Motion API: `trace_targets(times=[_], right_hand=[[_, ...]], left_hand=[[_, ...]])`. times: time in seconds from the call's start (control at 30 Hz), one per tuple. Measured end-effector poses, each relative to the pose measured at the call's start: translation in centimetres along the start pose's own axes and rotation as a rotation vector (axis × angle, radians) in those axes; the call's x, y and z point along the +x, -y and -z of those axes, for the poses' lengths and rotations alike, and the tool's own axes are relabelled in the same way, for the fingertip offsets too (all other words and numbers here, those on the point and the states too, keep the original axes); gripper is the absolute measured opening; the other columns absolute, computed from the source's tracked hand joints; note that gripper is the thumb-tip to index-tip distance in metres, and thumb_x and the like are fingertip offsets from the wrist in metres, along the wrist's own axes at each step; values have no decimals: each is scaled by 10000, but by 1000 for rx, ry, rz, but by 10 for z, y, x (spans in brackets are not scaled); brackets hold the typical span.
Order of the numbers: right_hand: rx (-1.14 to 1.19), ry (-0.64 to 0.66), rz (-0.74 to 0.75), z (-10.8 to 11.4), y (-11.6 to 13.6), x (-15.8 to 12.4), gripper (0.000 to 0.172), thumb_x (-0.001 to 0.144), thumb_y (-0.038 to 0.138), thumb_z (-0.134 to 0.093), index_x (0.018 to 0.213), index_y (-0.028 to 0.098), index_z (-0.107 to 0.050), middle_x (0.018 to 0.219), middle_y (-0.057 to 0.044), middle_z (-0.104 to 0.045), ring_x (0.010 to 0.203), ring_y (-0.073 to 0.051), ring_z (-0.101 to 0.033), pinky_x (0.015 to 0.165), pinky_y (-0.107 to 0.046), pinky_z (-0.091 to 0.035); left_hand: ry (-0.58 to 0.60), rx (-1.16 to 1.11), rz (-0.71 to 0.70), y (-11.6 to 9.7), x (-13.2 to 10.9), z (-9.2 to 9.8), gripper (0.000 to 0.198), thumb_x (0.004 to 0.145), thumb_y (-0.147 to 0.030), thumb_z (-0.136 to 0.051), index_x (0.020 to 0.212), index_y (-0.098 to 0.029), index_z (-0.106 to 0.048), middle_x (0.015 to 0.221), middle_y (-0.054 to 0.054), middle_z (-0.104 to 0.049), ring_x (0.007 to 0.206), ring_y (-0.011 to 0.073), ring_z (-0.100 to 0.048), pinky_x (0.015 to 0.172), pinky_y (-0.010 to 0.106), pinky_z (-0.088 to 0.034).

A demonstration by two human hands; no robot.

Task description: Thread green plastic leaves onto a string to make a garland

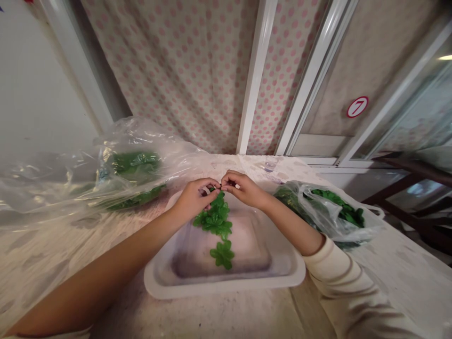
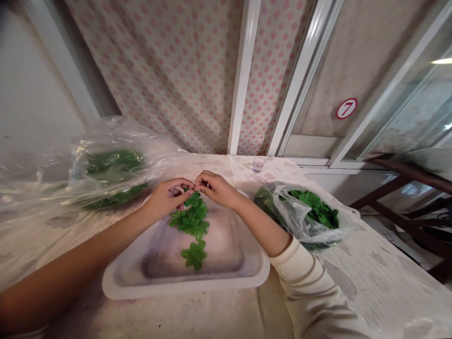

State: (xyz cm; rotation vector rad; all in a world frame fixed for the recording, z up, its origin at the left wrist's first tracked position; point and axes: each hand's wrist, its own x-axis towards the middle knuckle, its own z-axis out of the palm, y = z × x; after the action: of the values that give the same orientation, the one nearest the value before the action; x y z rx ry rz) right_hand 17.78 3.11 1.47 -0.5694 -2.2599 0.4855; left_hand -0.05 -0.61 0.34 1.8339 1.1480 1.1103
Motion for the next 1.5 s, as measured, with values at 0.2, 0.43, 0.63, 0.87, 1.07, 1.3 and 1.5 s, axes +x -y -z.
trace_targets(times=[0.2,0.43,0.63,0.87,1.07,1.3,1.5], right_hand=[[2,-6,14,0,0,0,115,853,225,-503,761,159,-523,742,-15,-497,688,-115,-469,619,-227,-374],[111,-24,-25,2,-3,-4,304,931,377,-347,792,156,-502,698,-1,-461,618,-101,-460,611,-236,-383],[139,-20,-21,1,-4,-4,380,925,459,-317,792,157,-505,700,-5,-464,608,-101,-461,604,-241,-385],[51,-11,-13,3,-3,-3,276,902,365,-414,746,157,-506,699,-4,-463,638,-106,-441,607,-238,-362],[48,2,-36,2,-1,-3,66,817,200,-495,765,160,-505,720,1,-476,626,-97,-430,561,-215,-352],[52,0,-39,0,-2,-4,37,756,126,-503,759,163,-500,721,6,-477,606,-89,-433,560,-215,-366],[50,-12,-43,-1,-5,-4,34,749,130,-505,768,159,-504,721,7,-475,602,-87,-439,554,-212,-369]], left_hand=[[-26,26,8,2,1,1,240,741,-343,-585,889,-158,-626,641,-22,-590,364,43,-476,355,155,-393],[-13,78,-32,1,1,1,217,766,-350,-564,869,-168,-623,618,-25,-592,379,50,-476,370,158,-383],[-20,100,-23,1,1,1,193,763,-339,-570,823,-159,-606,573,-37,-556,367,47,-457,360,152,-358],[-30,77,6,-1,1,1,185,752,-339,-581,777,-156,-576,549,-52,-507,363,43,-459,350,143,-347],[-47,86,-22,-3,0,1,198,771,-350,-551,800,-158,-590,558,-45,-506,380,52,-455,346,150,-361],[-34,85,-25,-2,1,1,191,772,-339,-553,817,-164,-615,521,-43,-512,373,54,-431,347,153,-351],[-46,98,-63,-1,1,1,203,759,-329,-566,864,-174,-647,647,-19,-590,436,51,-442,390,156,-370]])
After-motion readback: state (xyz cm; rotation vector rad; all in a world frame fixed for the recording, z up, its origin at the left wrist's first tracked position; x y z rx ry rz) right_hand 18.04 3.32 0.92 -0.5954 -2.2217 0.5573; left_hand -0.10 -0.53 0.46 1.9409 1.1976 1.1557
